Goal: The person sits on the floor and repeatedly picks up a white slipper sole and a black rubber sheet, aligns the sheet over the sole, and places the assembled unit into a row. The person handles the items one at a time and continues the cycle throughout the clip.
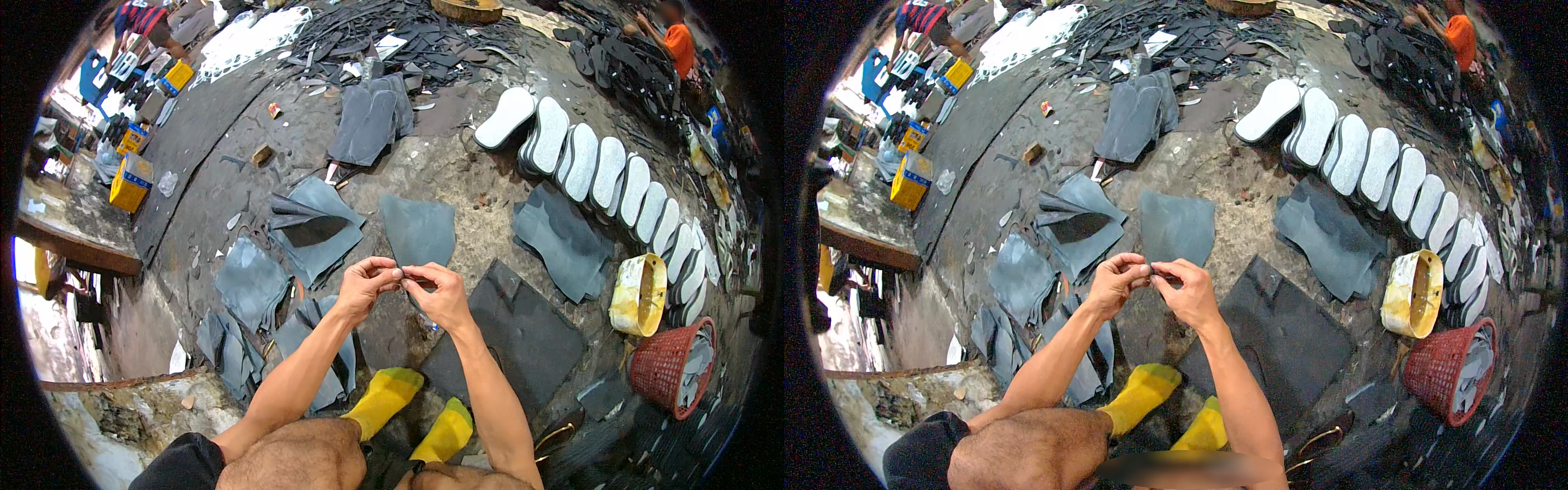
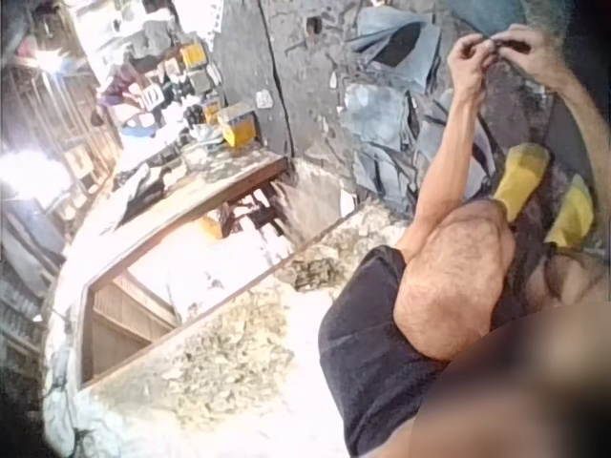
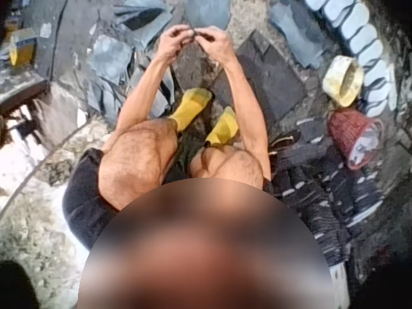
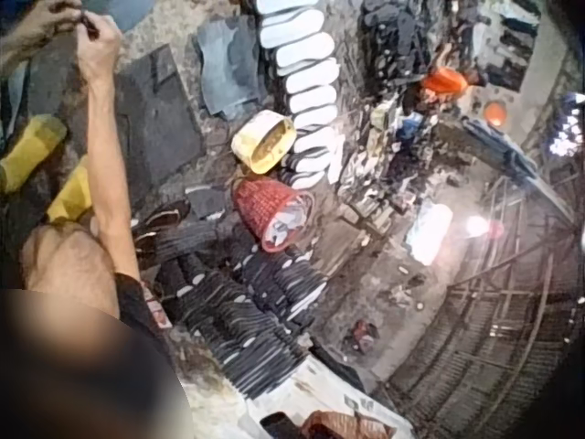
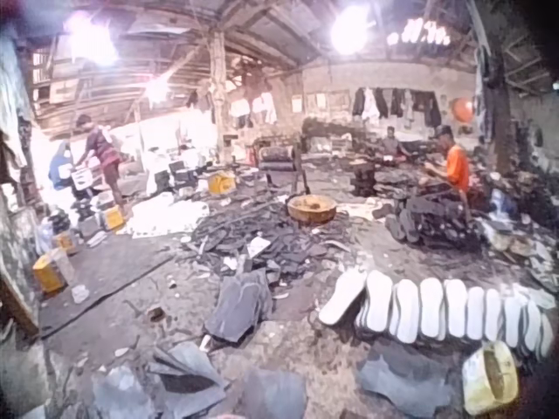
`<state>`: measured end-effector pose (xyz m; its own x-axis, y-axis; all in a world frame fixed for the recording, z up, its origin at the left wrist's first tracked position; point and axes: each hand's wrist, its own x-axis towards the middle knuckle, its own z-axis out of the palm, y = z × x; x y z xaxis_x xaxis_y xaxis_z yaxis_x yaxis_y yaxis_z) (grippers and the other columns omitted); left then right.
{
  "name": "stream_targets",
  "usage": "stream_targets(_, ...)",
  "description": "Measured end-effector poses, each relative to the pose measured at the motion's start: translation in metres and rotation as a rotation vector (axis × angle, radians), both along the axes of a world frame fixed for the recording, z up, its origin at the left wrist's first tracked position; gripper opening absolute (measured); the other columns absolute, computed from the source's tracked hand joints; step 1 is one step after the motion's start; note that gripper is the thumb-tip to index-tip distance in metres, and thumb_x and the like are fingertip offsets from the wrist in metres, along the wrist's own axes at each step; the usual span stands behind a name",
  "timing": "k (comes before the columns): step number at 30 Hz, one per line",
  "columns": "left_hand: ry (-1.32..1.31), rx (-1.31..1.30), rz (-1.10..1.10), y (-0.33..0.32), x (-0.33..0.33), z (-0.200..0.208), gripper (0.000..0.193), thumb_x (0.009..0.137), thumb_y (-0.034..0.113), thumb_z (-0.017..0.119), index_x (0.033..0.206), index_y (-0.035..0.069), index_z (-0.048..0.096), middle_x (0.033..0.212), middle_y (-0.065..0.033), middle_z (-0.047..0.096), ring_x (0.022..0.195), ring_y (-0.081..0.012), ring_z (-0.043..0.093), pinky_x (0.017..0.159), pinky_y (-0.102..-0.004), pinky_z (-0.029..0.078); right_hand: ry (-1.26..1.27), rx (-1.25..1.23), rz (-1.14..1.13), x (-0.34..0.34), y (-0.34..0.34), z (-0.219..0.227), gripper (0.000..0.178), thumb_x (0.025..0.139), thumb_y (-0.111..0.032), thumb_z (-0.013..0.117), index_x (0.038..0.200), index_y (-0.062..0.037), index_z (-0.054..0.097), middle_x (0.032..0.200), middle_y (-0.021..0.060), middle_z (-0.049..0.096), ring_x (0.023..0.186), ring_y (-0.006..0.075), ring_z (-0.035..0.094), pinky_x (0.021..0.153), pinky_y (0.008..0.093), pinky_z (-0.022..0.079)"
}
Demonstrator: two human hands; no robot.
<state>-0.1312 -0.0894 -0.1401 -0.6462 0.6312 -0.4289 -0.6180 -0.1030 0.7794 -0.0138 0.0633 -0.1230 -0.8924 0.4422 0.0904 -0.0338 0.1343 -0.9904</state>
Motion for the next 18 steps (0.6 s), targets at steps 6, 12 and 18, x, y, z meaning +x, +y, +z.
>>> stream_targets(6, 0.058, -0.036, 0.024, 0.0025, 0.0006, 0.0026, 0.013, 0.091, 0.007, 0.077, 0.101, 0.001, 0.072, 0.091, -0.0054, 0.073, 0.080, -0.0143, 0.068, 0.074, -0.0291, 0.057, 0.010, 0.021, -0.076, -0.0020, -0.0009, 0.0018, 0.021, 0.089, -0.009, 0.075, 0.109, -0.0017, 0.076, 0.094, 0.0129, 0.078, 0.080, 0.0177, 0.075, 0.072, 0.0289, 0.059)
stream_targets(12, 0.063, -0.040, -0.052, -0.0003, -0.0016, 0.0033, 0.015, 0.090, 0.008, 0.078, 0.103, 0.001, 0.073, 0.091, -0.0051, 0.074, 0.081, -0.0125, 0.067, 0.074, -0.0282, 0.055, -0.031, -0.072, -0.026, -0.0010, -0.0014, 0.0053, 0.025, 0.087, -0.011, 0.076, 0.109, -0.0001, 0.075, 0.089, 0.0139, 0.078, 0.082, 0.0177, 0.076, 0.072, 0.0296, 0.060)
stream_targets(18, 0.171, -0.128, -0.072, 0.0020, -0.0002, 0.0029, 0.016, 0.091, 0.009, 0.077, 0.105, -0.001, 0.074, 0.092, -0.0056, 0.074, 0.079, -0.0128, 0.066, 0.073, -0.0279, 0.054, -0.122, 0.175, -0.093, -0.0033, -0.0032, 0.0030, 0.025, 0.086, -0.011, 0.075, 0.108, 0.0002, 0.075, 0.089, 0.0158, 0.078, 0.081, 0.0191, 0.077, 0.072, 0.0305, 0.061)
